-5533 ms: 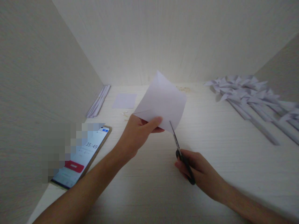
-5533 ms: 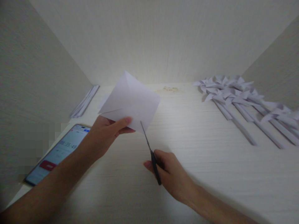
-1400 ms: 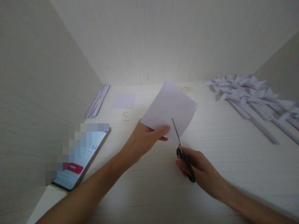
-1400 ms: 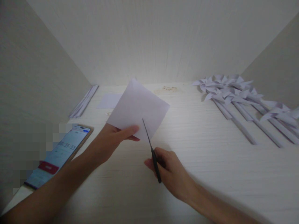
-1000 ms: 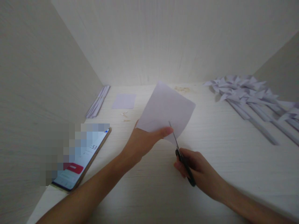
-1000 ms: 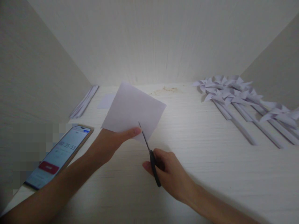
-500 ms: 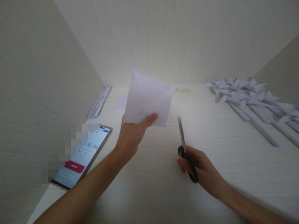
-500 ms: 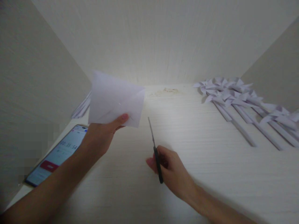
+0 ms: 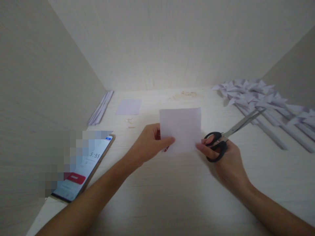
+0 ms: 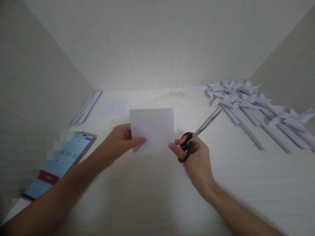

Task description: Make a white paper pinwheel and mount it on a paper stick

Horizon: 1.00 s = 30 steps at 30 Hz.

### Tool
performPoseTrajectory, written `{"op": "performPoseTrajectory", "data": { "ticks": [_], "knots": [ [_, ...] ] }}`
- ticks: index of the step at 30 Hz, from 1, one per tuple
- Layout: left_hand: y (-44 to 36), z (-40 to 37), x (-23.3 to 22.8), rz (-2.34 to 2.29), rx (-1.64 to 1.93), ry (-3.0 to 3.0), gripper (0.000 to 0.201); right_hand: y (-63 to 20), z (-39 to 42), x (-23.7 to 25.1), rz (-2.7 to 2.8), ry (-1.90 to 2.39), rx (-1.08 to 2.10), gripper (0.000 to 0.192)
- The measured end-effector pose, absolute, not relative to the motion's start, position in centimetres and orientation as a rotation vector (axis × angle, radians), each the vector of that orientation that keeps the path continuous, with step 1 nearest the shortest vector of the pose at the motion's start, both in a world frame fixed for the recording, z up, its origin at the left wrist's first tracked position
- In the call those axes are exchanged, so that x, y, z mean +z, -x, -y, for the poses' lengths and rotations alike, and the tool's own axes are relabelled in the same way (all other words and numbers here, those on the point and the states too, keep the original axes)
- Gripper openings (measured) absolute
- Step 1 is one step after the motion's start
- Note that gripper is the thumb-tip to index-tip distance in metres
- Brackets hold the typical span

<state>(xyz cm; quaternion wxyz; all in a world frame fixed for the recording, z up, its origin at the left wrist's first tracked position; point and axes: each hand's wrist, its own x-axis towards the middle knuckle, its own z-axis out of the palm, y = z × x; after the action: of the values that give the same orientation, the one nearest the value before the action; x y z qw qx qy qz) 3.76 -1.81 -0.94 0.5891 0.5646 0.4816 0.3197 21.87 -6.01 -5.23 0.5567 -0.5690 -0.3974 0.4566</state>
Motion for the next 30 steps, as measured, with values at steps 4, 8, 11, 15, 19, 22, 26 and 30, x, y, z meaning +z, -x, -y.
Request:
{"op": "performPoseTrajectory", "data": {
  "ticks": [4, 8, 11, 15, 19, 22, 26, 30],
  "knots": [
    [-4.1, 1.9, -0.9, -1.101, 0.802, -1.255, 0.018, -21.4, 6.2, -5.7, 0.869, 1.312, 1.151, 0.028],
    [-4.6, 2.4, -1.4, -1.059, 0.718, -1.277, 0.023, -21.1, 6.0, -5.5, 0.755, 1.303, 1.106, 0.027],
    [-5.1, 2.9, -2.0, -1.058, 0.734, -1.257, 0.024, -21.1, 6.0, -5.2, 0.714, 1.297, 1.065, 0.026],
    [-5.7, 3.5, -2.5, -1.130, 0.826, -1.218, 0.020, -21.0, 6.2, -5.3, 0.769, 1.298, 1.060, 0.026],
    [-5.7, 3.4, -2.6, -1.150, 0.915, -1.164, 0.021, -20.8, 6.5, -5.7, 0.858, 1.300, 1.132, 0.027],
    [-5.6, 3.3, -2.6, -1.159, 0.961, -1.159, 0.022, -20.6, 6.6, -5.9, 0.893, 1.311, 1.165, 0.028],
    [-5.7, 3.5, -2.6, -1.178, 0.969, -1.144, 0.023, -20.5, 6.7, -5.9, 0.906, 1.312, 1.169, 0.028],
    [-6.2, 4.0, -2.7, -1.205, 0.887, -1.169, 0.020, -20.5, 6.7, -6.0, 0.934, 1.319, 1.199, 0.029]
  ]
}}
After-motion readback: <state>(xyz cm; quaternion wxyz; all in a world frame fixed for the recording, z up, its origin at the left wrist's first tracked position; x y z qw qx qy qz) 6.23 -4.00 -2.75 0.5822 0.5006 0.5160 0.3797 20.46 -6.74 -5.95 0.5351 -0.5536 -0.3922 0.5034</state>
